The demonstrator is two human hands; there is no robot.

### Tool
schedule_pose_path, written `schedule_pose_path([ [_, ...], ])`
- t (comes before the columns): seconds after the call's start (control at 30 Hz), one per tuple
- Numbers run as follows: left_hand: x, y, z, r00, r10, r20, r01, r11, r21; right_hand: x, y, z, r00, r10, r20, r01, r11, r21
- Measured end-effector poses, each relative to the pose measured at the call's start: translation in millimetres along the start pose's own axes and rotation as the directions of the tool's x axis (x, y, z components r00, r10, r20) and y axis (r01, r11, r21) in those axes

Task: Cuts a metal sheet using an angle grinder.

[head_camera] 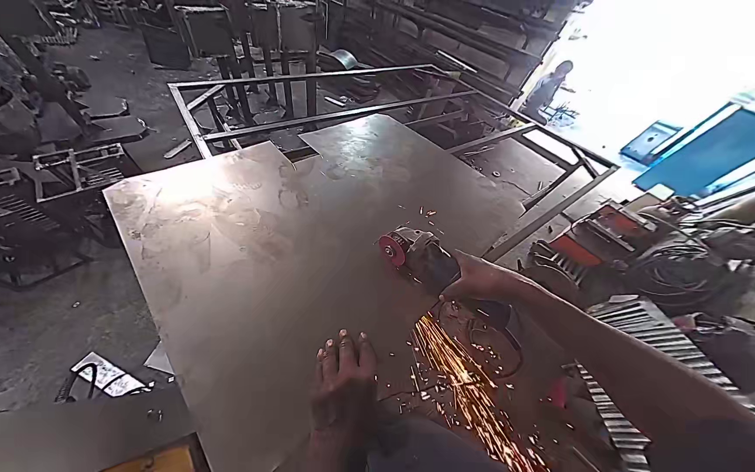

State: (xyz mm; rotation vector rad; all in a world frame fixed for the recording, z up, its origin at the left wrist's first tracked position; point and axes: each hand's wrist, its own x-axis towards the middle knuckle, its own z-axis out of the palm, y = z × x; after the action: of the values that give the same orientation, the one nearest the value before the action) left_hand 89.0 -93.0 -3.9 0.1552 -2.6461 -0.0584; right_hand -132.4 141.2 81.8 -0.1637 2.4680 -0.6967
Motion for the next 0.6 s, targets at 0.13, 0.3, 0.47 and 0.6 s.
schedule_pose_path([
  [0.13,0,-1,-3,1.0,0.013,0.027,-0.013,1.0,-0.028,0,-2,-1,1.0,-0.002,-0.006,0.002,1.0,-0.017],
  [0.3,-1,-1,6,0.999,0.011,-0.041,-0.01,1.0,0.008,2,-6,1,1.0,0.005,-0.021,-0.005,1.0,0.006],
  [0.47,-2,-1,6,0.999,0.015,-0.037,-0.015,1.0,-0.003,8,-10,0,1.0,0.011,-0.019,-0.011,1.0,-0.01],
  [0.6,-2,-2,8,0.999,0.013,-0.052,-0.014,1.0,-0.018,8,-13,2,1.0,0.003,-0.026,-0.003,1.0,-0.001],
])
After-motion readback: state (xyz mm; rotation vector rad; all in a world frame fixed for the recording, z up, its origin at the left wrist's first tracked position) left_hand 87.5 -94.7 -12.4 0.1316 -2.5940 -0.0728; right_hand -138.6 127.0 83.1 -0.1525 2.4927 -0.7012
